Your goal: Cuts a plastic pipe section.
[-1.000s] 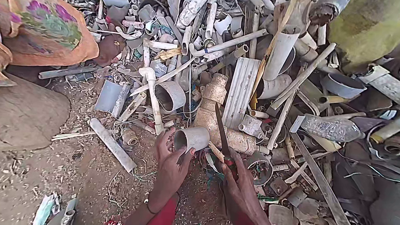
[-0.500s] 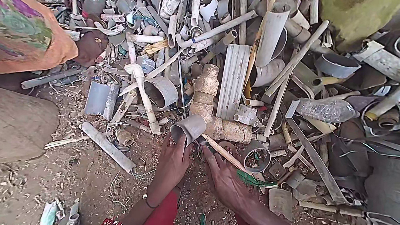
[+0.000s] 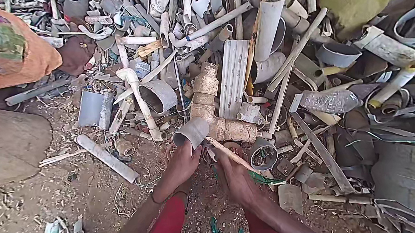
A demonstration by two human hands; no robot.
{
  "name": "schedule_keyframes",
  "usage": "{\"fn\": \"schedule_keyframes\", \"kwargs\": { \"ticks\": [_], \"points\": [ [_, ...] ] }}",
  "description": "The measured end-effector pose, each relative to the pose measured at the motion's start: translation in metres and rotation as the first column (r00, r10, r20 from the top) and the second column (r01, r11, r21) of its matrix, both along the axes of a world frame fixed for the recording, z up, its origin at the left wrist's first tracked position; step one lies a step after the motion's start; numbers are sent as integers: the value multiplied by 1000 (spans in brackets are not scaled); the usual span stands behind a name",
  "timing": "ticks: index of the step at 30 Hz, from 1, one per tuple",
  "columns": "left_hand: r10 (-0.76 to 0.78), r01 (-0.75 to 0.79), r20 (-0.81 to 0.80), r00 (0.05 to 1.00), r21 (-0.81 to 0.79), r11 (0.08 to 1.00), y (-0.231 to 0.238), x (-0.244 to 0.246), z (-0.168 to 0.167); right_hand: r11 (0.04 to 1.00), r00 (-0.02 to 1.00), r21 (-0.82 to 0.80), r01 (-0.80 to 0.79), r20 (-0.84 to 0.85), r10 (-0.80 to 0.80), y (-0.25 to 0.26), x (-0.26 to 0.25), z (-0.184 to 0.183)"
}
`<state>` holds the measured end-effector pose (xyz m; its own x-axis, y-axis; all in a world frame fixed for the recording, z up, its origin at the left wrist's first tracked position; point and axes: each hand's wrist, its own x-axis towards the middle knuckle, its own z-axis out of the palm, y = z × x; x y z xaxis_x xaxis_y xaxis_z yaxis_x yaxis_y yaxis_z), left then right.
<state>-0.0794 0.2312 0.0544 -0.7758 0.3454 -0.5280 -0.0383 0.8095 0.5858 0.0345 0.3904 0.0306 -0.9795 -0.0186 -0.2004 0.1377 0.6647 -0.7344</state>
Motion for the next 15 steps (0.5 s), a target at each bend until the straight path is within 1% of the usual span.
{"fn": "schedule_keyframes", "kwargs": {
  "ticks": [1, 3, 4, 5, 6, 7, 9, 11, 12, 13, 15],
  "points": [
    [11, -14, 41, 999, 60, 998, -2, -4, -3, 999, 1000, 16, -30, 1, 30, -2, 1, 0],
    [39, -61, 131, 991, 173, 983, -4, -5, -6, 998, 982, 39, -39, 185, 31, 4, -9, -5],
    [55, -88, 156, 986, 210, 974, -4, -4, -6, 997, 973, 66, -38, 229, 22, 10, -15, -9],
    [67, -106, 166, 984, 236, 966, -4, -4, -7, 996, 980, 80, -31, 198, 15, 13, -16, -10],
    [76, -119, 175, 982, 249, 961, -4, -3, -7, 996, 992, 85, -35, 125, 25, 10, -13, -7],
    [89, -137, 187, 978, 265, 955, -6, -2, -7, 994, 994, 85, -65, 94, 57, 4, -9, -1],
    [128, -198, 223, 966, 328, 924, -5, -1, -6, 991, 976, 70, -115, 194, 99, -1, -9, 3],
    [160, -248, 252, 955, 371, 895, -5, 2, -9, 993, 951, 87, -83, 304, 53, 10, -20, -4],
    [173, -260, 251, 952, 374, 890, -5, 4, -10, 993, 949, 92, -72, 314, 40, 16, -23, -6],
    [180, -267, 253, 951, 370, 890, -5, 5, -9, 993, 959, 92, -75, 278, 46, 15, -21, -5],
    [192, -307, 304, 933, 395, 866, -6, 6, -6, 993, 984, 74, -89, 159, 76, 3, -9, 0]
  ]
}}
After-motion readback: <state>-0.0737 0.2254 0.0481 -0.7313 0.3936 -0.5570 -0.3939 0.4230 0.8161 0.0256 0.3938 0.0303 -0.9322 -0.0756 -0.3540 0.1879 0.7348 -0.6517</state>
